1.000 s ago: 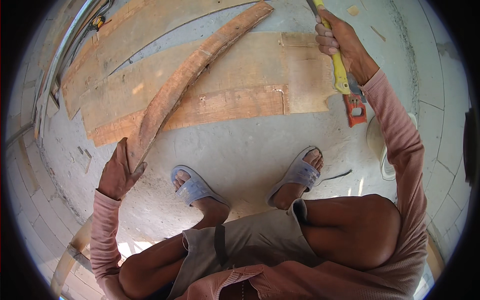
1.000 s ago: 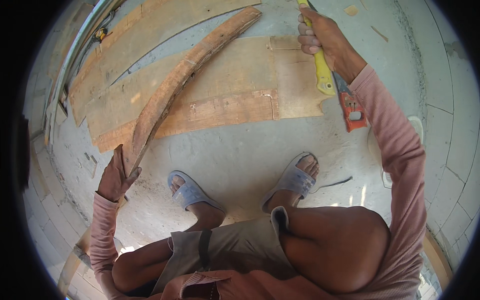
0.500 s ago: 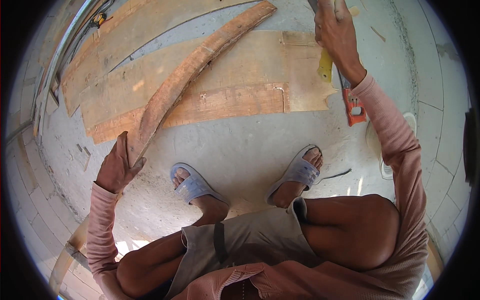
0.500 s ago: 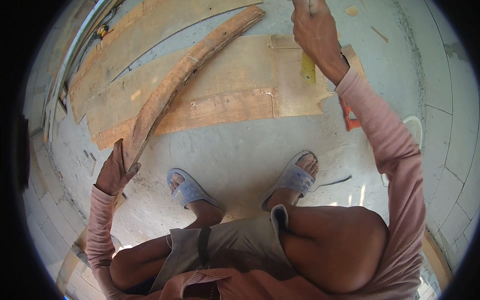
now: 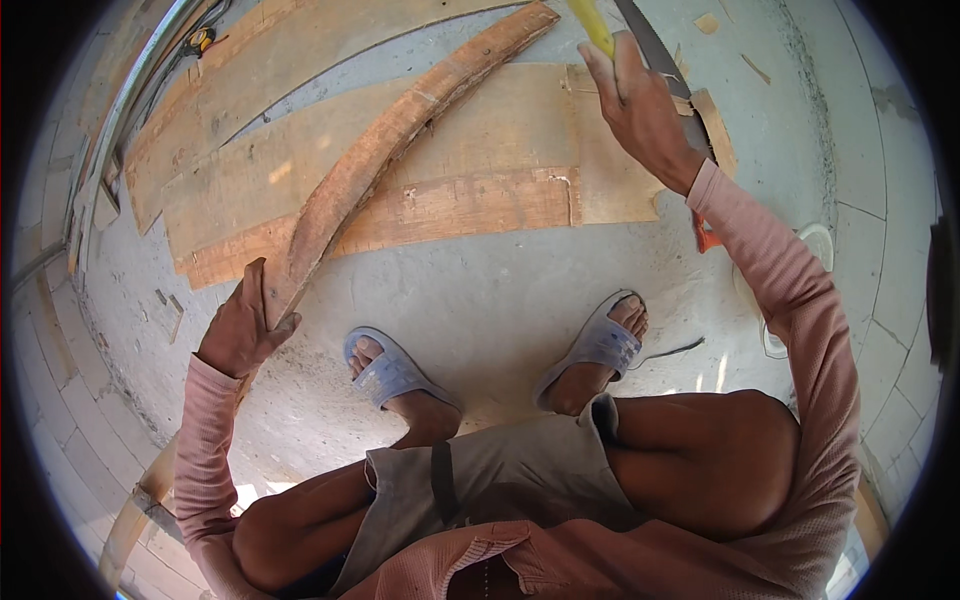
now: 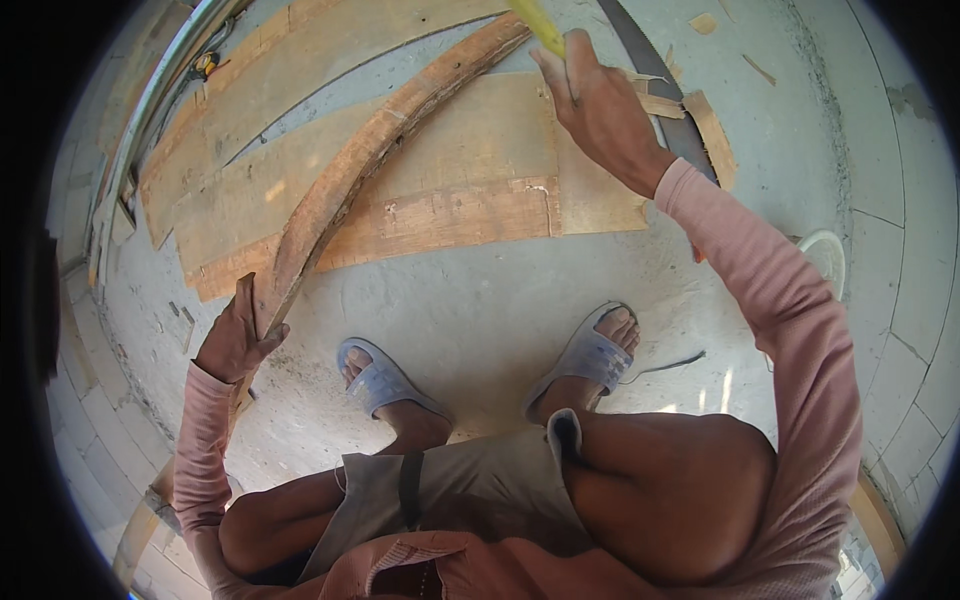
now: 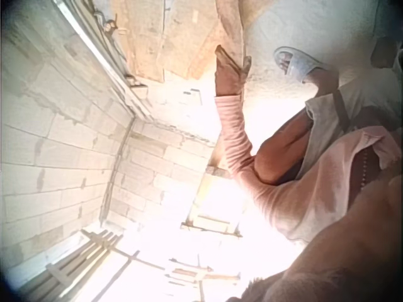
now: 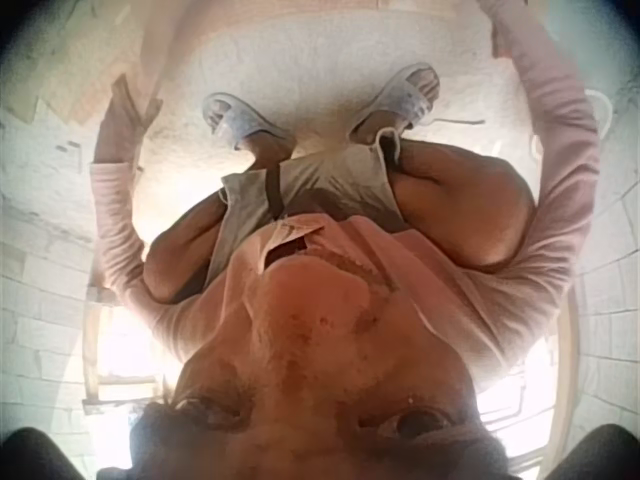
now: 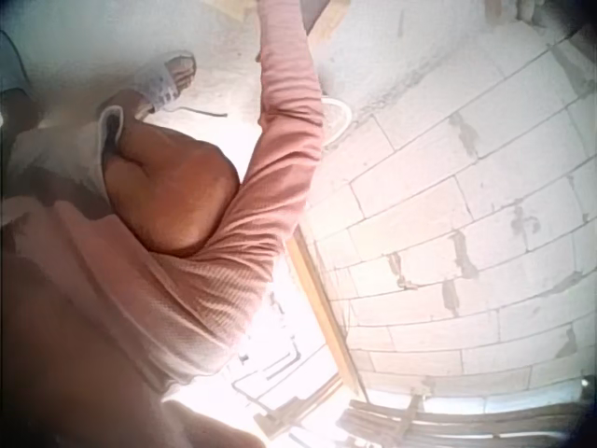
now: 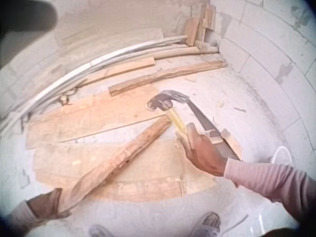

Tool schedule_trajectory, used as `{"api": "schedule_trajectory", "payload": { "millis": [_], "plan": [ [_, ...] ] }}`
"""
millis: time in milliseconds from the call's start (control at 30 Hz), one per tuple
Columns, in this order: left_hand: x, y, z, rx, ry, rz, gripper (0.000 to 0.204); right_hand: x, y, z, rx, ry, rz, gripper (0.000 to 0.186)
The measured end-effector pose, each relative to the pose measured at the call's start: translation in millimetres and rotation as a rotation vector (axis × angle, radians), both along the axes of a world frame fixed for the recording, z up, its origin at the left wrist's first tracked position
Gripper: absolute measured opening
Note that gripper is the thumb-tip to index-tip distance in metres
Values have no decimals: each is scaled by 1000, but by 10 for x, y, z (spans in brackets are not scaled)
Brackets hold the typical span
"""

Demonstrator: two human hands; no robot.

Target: The person uses a saw to cut a piece of wood, then uses a hammer to drive nails into the wood and pry parts of the wood apart.

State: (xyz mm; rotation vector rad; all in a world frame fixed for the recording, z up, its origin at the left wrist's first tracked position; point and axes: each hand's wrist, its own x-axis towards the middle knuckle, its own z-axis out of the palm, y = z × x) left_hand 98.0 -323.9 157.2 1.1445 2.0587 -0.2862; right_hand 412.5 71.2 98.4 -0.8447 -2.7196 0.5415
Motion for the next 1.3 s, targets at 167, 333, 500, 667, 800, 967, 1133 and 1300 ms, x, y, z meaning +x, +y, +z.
{"api": "schedule_trajectory", "payload": {
  "millis": [167, 333, 500, 667, 800, 967, 1133, 1300],
  "plan": [
    [-59, 31, -30, -56, -128, 60, 93, -65, -1, -63, -232, -230, 66, 42],
    [-376, -123, -125, -94, -975, 666, 85, 20, 9, 98, -638, 25, -252, 49],
    [-378, -427, -447, -68, -1265, 1125, 84, 85, 51, 174, -906, 123, -402, 48],
    [-314, -323, -458, -142, -1301, 1118, 90, 99, 5, 150, -933, 52, -401, 47],
    [-390, -465, -547, -217, -1454, 1152, 95, 35, 165, 244, -998, 112, -364, 44],
    [-423, -855, -641, -373, -1691, 1191, 113, -164, 316, 470, -1169, 248, -470, 28],
    [-191, -758, -375, -137, -1503, 1199, 109, -9, 186, 314, -1215, 212, -430, 41],
    [-214, -465, -213, -30, -1063, 843, 91, -103, 17, 224, -1285, 107, -468, 40]
  ]
}}
